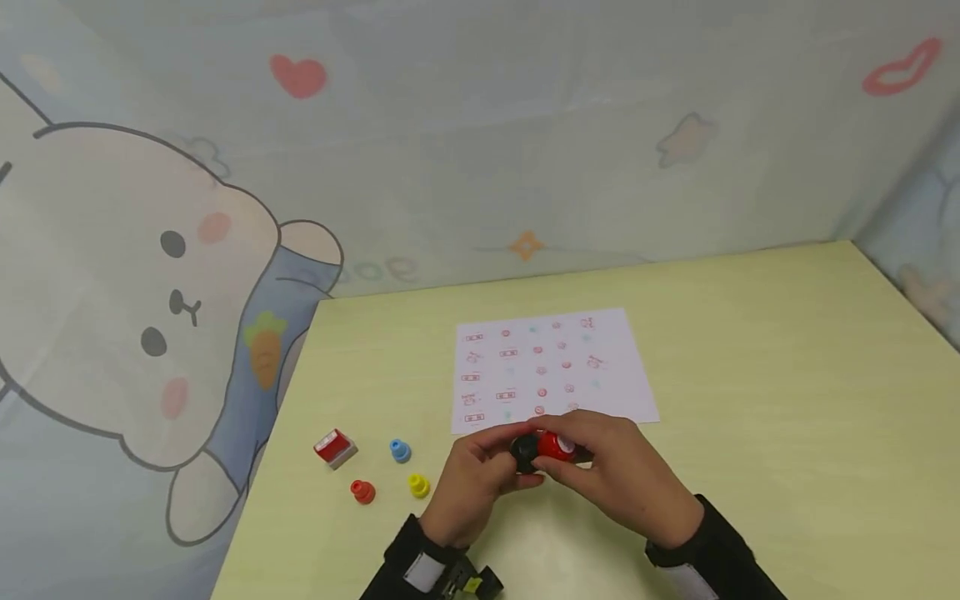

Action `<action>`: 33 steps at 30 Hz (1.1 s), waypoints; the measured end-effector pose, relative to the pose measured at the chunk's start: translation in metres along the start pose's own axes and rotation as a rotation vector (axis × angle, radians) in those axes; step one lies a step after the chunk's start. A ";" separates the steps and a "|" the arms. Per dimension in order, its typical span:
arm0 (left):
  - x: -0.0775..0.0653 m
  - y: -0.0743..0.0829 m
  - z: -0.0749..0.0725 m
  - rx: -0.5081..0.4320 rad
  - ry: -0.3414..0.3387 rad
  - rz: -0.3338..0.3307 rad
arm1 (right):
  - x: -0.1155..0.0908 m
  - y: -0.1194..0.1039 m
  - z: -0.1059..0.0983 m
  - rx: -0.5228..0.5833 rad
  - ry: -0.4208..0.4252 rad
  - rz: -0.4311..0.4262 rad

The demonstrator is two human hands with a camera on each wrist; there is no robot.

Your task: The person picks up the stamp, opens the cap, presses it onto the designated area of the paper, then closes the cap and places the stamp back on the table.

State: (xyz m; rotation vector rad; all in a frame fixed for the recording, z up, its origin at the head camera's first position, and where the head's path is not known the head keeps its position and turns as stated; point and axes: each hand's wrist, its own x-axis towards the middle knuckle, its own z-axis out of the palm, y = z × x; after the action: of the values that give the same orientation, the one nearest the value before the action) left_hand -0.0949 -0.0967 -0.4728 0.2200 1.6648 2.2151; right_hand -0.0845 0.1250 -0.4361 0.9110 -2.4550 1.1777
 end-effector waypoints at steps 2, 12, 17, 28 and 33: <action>0.001 -0.001 0.002 -0.002 0.011 -0.010 | -0.002 0.001 0.004 -0.010 0.010 -0.023; 0.004 -0.007 0.000 -0.056 -0.004 -0.053 | -0.008 0.003 0.005 -0.007 0.041 -0.044; 0.005 -0.003 0.002 -0.072 0.072 -0.060 | -0.008 0.002 -0.001 -0.053 0.082 -0.040; -0.010 -0.013 -0.017 -0.233 0.229 -0.197 | 0.017 0.079 -0.032 -0.324 -0.160 0.364; -0.014 -0.019 -0.016 -0.243 0.219 -0.216 | 0.016 0.094 -0.024 -0.334 -0.160 0.357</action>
State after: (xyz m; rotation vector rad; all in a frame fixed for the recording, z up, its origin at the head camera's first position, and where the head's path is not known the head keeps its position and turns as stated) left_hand -0.0833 -0.1114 -0.4940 -0.2617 1.4247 2.3105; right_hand -0.1575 0.1815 -0.4699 0.5029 -2.9124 0.7712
